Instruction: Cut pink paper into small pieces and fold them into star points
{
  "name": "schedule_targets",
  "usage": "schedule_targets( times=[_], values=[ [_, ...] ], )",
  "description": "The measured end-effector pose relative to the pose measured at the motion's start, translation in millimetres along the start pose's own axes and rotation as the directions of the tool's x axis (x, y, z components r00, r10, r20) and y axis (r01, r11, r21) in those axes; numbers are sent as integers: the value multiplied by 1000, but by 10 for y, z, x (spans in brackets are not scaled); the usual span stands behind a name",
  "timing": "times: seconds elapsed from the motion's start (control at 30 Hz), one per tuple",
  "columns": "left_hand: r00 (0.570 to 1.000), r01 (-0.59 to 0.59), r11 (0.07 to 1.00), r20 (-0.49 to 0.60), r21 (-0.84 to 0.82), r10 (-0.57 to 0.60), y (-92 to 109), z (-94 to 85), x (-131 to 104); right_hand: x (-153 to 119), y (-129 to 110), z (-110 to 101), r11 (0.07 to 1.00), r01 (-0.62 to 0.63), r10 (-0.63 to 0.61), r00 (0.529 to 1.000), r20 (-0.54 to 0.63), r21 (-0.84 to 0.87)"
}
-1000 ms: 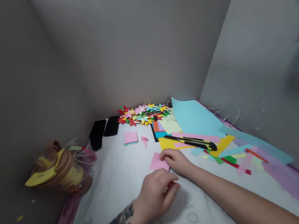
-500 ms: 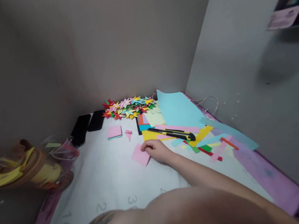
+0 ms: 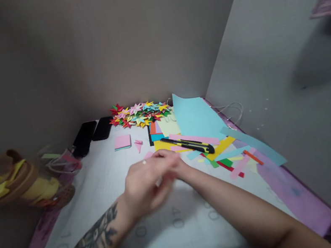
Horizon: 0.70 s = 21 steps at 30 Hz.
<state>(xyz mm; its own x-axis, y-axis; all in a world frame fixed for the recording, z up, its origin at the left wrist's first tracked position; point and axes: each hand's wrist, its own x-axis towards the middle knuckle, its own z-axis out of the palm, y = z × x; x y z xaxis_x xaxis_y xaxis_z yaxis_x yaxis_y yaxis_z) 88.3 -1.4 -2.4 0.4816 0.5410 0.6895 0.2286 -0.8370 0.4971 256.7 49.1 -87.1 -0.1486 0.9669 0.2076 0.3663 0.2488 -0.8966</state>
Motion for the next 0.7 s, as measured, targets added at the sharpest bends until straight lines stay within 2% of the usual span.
schedule_targets(
  times=[0.03, 0.07, 0.13, 0.17, 0.2, 0.27, 0.33, 0.4, 0.5, 0.6, 0.67, 0.7],
  values=[
    [991, 133, 989, -24, 67, -132, -173, -11, 41, -2, 9, 2, 1000, 4, -4, 1000, -11, 8],
    [956, 291, 950, -65, 114, -285, -349, -25, 62, -4, 19, 8, 1000, 7, -7, 1000, -23, 18],
    [830, 554, 827, -135, 98, -541, -676, -54, 43, -10, 34, 31, 999, 6, -4, 999, -49, 38],
    [760, 642, 766, -158, 35, -630, -806, -63, 10, -15, 34, 45, 999, 3, 0, 998, -57, 50],
    [716, 691, 722, -106, -34, -690, -903, -66, -33, -22, 26, 60, 998, 3, 1, 998, -59, 63],
    [695, 714, 686, 20, -139, -719, -986, -57, -125, -43, -13, 84, 996, 21, -18, 999, -41, 92],
    [696, 717, 671, 147, -188, -703, -945, -42, -193, -74, -78, 92, 994, 63, -64, 998, 9, 94],
    [688, 725, 666, 202, -174, -697, -853, -43, -223, -113, -142, 77, 990, 132, -134, 990, 52, 48],
    [667, 744, 643, 137, -181, -733, -767, -71, -217, -178, -186, 24, 950, 304, -304, 953, 15, -77],
    [574, 797, 547, 39, -256, -818, -791, -91, -200, -222, -179, -25, 859, 436, -450, 893, 8, -269],
    [508, 822, 471, 36, -320, -861, -832, -83, -201, -229, -175, -34, 805, 468, -486, 873, 47, -366],
    [488, 825, 443, 50, -351, -871, -849, -73, -206, -225, -176, -32, 788, 479, -496, 866, 61, -387]
  ],
)
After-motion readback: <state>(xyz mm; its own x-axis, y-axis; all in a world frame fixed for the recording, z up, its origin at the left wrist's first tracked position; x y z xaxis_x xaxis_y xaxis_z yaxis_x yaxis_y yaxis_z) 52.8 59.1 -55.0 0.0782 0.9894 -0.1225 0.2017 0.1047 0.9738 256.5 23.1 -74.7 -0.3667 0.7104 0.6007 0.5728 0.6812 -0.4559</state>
